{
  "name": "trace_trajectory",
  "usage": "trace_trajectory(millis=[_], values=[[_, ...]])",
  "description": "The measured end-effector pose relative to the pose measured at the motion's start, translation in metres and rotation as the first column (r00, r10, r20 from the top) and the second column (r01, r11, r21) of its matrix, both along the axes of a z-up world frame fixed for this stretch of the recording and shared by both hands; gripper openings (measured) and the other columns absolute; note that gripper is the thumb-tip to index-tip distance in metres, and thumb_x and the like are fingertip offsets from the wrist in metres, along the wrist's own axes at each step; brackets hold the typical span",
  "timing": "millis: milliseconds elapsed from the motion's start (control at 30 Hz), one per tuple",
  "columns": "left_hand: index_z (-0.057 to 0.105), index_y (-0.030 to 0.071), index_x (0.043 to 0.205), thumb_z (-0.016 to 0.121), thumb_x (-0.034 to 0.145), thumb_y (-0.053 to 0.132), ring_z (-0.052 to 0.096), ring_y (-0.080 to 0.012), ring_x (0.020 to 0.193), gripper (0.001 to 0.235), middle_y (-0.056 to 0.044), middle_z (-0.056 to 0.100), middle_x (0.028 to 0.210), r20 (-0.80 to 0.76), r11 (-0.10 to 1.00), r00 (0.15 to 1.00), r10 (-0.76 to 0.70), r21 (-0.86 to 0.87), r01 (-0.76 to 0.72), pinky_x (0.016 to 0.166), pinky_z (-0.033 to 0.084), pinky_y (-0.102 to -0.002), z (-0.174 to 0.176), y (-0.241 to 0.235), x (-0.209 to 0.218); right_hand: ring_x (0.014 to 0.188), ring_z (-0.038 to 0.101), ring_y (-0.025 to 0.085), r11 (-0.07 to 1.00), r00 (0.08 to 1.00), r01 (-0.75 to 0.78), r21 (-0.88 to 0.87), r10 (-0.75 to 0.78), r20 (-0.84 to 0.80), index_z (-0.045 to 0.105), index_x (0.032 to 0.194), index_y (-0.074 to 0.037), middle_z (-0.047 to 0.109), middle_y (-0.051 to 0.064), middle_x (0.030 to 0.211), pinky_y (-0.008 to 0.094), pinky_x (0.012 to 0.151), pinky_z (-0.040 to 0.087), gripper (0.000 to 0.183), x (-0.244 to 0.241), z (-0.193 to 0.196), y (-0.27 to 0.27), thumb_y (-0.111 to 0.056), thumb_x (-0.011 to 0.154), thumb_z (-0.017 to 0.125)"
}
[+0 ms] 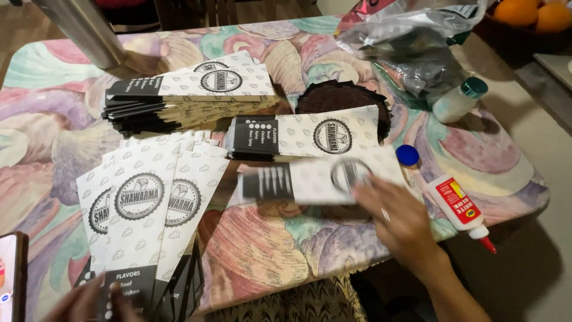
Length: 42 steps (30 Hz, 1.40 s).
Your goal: Manually assembling paper bags by applying glue to templates and folding them.
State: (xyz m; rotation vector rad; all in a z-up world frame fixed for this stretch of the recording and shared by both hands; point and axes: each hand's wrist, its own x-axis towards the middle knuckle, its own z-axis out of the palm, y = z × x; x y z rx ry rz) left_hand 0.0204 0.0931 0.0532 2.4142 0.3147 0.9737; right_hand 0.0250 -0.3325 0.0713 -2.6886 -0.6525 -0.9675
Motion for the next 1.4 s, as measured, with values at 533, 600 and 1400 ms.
trace_trajectory(millis=[533, 600, 1400], values=[[0.057, 0.001, 0.141, 0.074, 0.081, 0.001, 0.043, -0.0403, 0.146, 0.062, -0.023, 0.048, 0.154, -0.355, 0.272, 0.394, -0.848, 0.346, 0.898, 0.122, 0.033, -0.051, -0.032, -0.108, 0.026, 0.123, 0.061, 0.044, 0.755, 0.721, 0.655, -0.035, -0.639, -0.267, 0.065, 0.137, 0.001, 0.066, 0.028, 0.136, 0.051, 0.110, 0.046, 0.057, -0.069, -0.004, -0.115, -0.032, 0.091, 0.069], [0.057, 0.003, 0.142, 0.074, 0.082, 0.002, 0.046, -0.0391, 0.144, 0.062, -0.022, 0.051, 0.152, -0.355, 0.275, 0.408, -0.841, 0.369, 0.888, 0.120, 0.036, -0.051, -0.034, -0.108, 0.027, 0.127, 0.055, 0.048, 0.616, 0.491, 0.761, -0.203, -0.751, -0.441, 0.056, 0.151, -0.002, 0.061, 0.027, 0.142, 0.056, 0.109, 0.041, 0.083, -0.067, 0.000, -0.137, -0.057, 0.089, 0.063], [0.066, 0.016, 0.112, 0.052, 0.107, 0.025, 0.051, -0.0060, 0.040, 0.017, 0.007, 0.063, 0.057, -0.512, 0.511, 0.435, -0.741, -0.010, 0.860, 0.034, 0.046, -0.021, -0.006, -0.114, 0.060, 0.099, 0.063, 0.018, 0.478, 0.924, 0.339, 0.810, -0.330, -0.192, 0.063, 0.121, 0.004, 0.067, 0.010, 0.106, 0.030, 0.099, 0.053, 0.046, -0.100, -0.059, -0.072, -0.007, 0.081, 0.083]])
